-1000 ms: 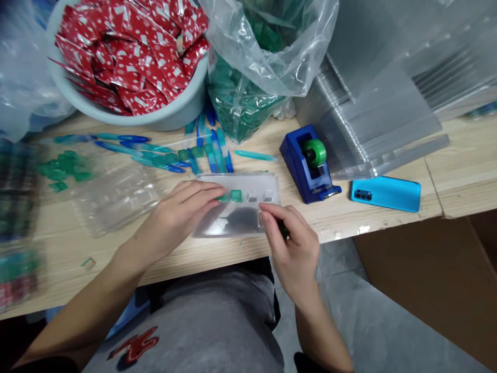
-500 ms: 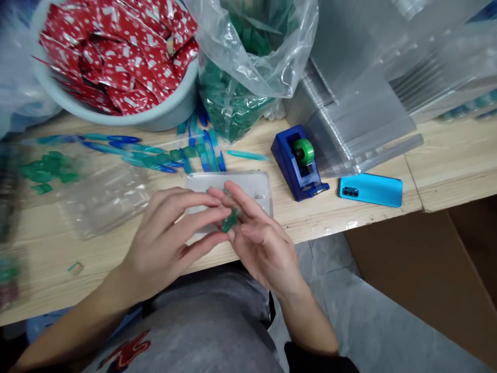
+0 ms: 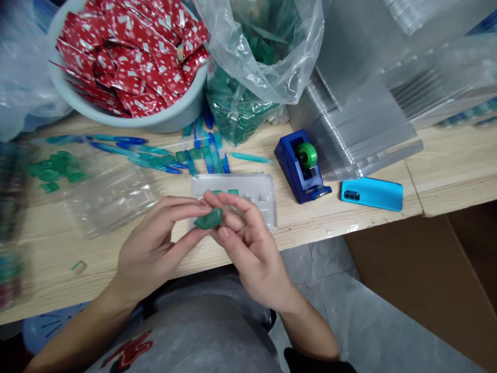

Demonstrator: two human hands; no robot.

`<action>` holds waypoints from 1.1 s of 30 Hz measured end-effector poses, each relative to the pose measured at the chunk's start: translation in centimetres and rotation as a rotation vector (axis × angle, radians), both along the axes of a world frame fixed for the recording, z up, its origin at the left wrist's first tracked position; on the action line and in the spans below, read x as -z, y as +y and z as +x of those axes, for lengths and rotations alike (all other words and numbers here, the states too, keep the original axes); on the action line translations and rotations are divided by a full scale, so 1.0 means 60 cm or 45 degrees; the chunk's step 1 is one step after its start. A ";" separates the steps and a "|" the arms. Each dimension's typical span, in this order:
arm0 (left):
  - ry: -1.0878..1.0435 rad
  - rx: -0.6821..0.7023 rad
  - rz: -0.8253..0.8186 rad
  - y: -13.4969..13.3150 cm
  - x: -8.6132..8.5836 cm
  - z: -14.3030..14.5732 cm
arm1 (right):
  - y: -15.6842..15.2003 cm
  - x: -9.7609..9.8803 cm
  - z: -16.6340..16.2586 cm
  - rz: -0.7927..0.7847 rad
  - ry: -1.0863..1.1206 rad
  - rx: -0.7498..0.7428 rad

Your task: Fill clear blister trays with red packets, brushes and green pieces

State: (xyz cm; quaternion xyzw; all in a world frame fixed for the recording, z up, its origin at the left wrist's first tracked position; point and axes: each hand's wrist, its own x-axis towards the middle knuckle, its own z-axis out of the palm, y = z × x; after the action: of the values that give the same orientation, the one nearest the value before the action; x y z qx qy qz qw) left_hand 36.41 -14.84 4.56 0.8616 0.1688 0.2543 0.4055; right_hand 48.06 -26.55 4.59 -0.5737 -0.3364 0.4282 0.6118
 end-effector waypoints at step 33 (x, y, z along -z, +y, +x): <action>0.374 0.126 -0.928 0.050 -0.005 -0.041 | 0.033 0.022 0.009 -0.039 -0.332 -0.141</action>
State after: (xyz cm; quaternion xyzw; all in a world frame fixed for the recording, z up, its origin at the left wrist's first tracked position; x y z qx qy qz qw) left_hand 33.98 -11.84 4.86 0.6954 0.2626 0.0320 0.6682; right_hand 48.58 -24.56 3.27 -0.6143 -0.4377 0.3880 0.5297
